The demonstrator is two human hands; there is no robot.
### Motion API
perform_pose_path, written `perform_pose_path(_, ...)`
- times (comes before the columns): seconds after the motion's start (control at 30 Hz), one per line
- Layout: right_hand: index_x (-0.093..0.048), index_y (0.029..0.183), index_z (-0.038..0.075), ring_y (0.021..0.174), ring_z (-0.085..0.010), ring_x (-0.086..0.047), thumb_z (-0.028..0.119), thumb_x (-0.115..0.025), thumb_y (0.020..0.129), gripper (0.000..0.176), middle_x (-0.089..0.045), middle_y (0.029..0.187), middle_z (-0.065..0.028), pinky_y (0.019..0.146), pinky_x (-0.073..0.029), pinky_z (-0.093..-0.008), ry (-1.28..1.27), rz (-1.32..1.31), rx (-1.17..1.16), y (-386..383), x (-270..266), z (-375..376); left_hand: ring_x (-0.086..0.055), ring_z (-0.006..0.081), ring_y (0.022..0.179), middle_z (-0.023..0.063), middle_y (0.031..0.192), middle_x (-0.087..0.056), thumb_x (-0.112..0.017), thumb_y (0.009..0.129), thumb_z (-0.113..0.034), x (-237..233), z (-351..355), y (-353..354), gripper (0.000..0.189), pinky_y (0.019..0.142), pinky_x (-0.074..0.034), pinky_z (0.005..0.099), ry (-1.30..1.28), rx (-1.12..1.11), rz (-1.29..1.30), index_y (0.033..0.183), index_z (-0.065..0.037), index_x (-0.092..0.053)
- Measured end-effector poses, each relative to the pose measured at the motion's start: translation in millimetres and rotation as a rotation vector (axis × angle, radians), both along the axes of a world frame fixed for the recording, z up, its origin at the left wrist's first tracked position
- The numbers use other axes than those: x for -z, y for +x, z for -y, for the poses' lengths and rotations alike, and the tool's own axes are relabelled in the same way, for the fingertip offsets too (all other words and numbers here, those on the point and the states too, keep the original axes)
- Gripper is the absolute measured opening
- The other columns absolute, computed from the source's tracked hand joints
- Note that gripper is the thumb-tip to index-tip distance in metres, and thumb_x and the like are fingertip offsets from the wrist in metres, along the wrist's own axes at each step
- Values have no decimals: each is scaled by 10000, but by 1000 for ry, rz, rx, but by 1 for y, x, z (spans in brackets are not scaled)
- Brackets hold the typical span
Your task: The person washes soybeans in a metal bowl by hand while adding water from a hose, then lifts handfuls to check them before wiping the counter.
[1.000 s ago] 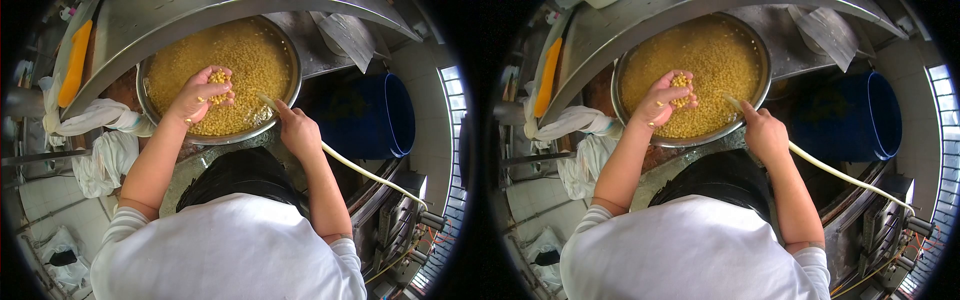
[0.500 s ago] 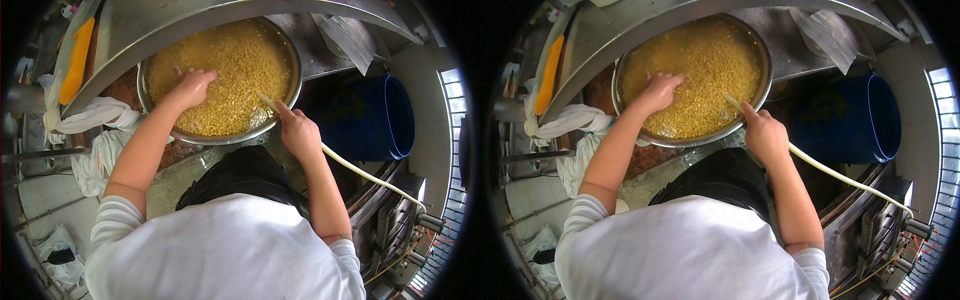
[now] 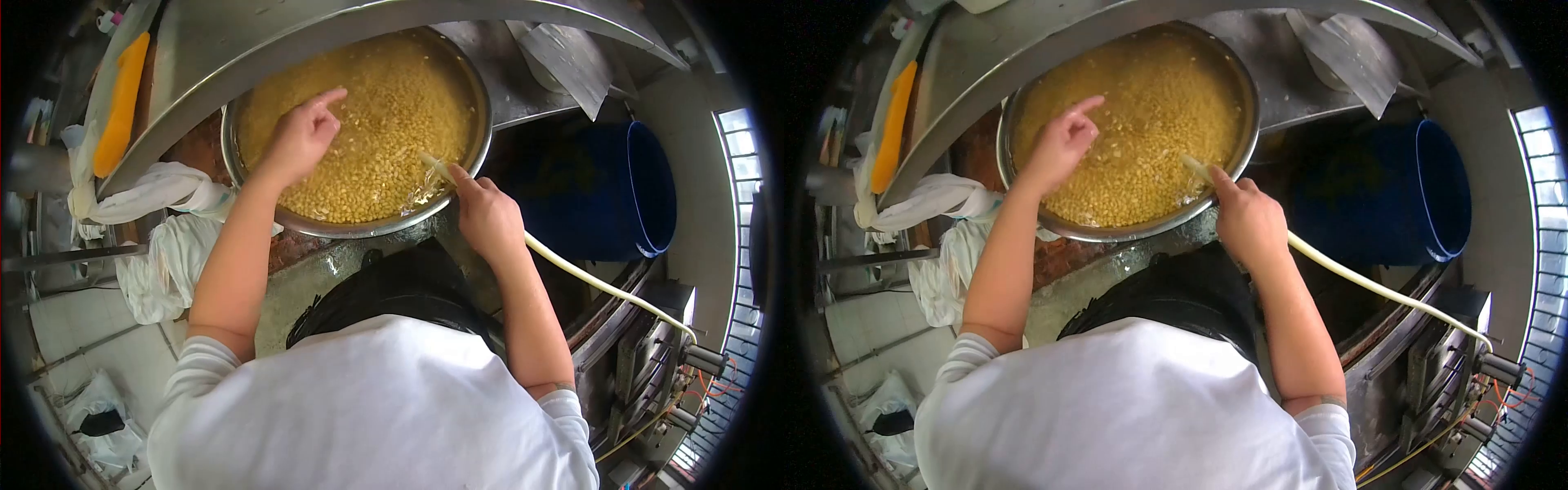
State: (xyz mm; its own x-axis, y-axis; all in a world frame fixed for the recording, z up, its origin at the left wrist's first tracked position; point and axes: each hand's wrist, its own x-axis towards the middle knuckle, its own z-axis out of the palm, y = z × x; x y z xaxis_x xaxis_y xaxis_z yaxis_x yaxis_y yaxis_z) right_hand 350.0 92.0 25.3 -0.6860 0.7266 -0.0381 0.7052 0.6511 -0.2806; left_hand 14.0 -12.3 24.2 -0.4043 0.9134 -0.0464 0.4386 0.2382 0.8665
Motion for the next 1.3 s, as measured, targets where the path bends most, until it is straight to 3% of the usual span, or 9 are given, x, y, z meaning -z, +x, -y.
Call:
perform_pose_path(0.2, -650, 1562, 206, 926, -409, -784, 133, -616, 1032, 536, -772, 1085, -183, 809, -616, -531, 9, 7, -4, -3, 1, -1, -736, 391, 1146, 176, 1268, -762, -635, 1083, -136, 13, 8, 22, 467, 1039, -538, 563, 41, 212, -839, 1549, -133, -658)
perform_pose_path(0.43, -649, 1559, 195, 915, -412, -781, 137, -619, 1031, 532, -768, 1073, -188, 797, -617, -527, 0, 3, -14, -3, -3, -1, -686, 466, 1325, 296, 1386, -694, -575, 1071, -44, -1, -8, 40, 761, 1258, -429, 651, -441, 218, -744, 1776, -173, -321)
perform_pose_path(0.67, -660, 1546, 192, 920, -412, -782, 133, -602, 1032, 521, -770, 1074, -183, 806, -619, -528, -11, -10, -13, -1, -2, 0, -678, 528, 1311, 344, 1422, -667, -515, 1026, 80, -1, -9, 44, 926, 1190, -500, 611, -514, 258, -795, 1829, -202, -148)
perform_pose_path(0.77, -669, 1543, 194, 922, -411, -782, 130, -601, 1031, 520, -770, 1075, -182, 808, -618, -532, 0, -2, -8, 0, 0, -1, -681, 498, 1331, 335, 1441, -664, -534, 1002, 92, -6, -9, 49, 875, 1188, -509, 567, -561, 352, -655, 1801, -144, -266)
perform_pose_path(0.87, -671, 1546, 200, 926, -412, -783, 124, -604, 1029, 527, -770, 1079, -181, 814, -618, -531, -19, 2, -3, -1, -2, -1, -758, 387, 1141, 252, 1249, -754, -569, 1019, 52, 28, -7, 20, 688, 994, -601, 513, -341, 318, -569, 1690, -66, -467)
perform_pose_path(0.93, -671, 1546, 201, 929, -410, -783, 123, -606, 1028, 528, -769, 1078, -179, 814, -619, -529, -14, -11, 0, 0, -2, 0, -749, 289, 940, 183, 1095, -764, -616, 1013, -1, 25, -7, 3, 535, 851, -606, 438, -276, 277, -169, 1547, -29, -615)
perform_pose_path(0.97, -671, 1545, 202, 931, -408, -783, 122, -607, 1026, 529, -768, 1077, -177, 815, -619, -527, -6, -23, -3, 0, -1, 0, -624, 127, 779, 18, 900, -667, -646, 1019, -57, 27, -3, -6, 494, 696, -533, 316, -234, 268, -94, 1508, 2, -618)
perform_pose_path(1.1, -670, 1546, 204, 935, -408, -783, 117, -614, 1023, 533, -768, 1080, -176, 815, -618, -525, -18, -20, -5, 0, 2, -1, -653, 139, 829, 16, 967, -688, -628, 1098, -144, 15, 4, -31, 345, 703, -556, 325, -265, 130, 207, 1381, 52, -657)
perform_pose_path(1.3, -669, 1540, 203, 930, -410, -780, 117, -624, 1033, 516, -768, 1076, -181, 812, -615, -533, 0, -25, -21, -1, 2, -2, -693, 143, 891, 48, 1023, -720, -660, 1138, -282, 35, -5, -48, 364, 784, -585, 314, -371, 109, 199, 1339, 21, -672)
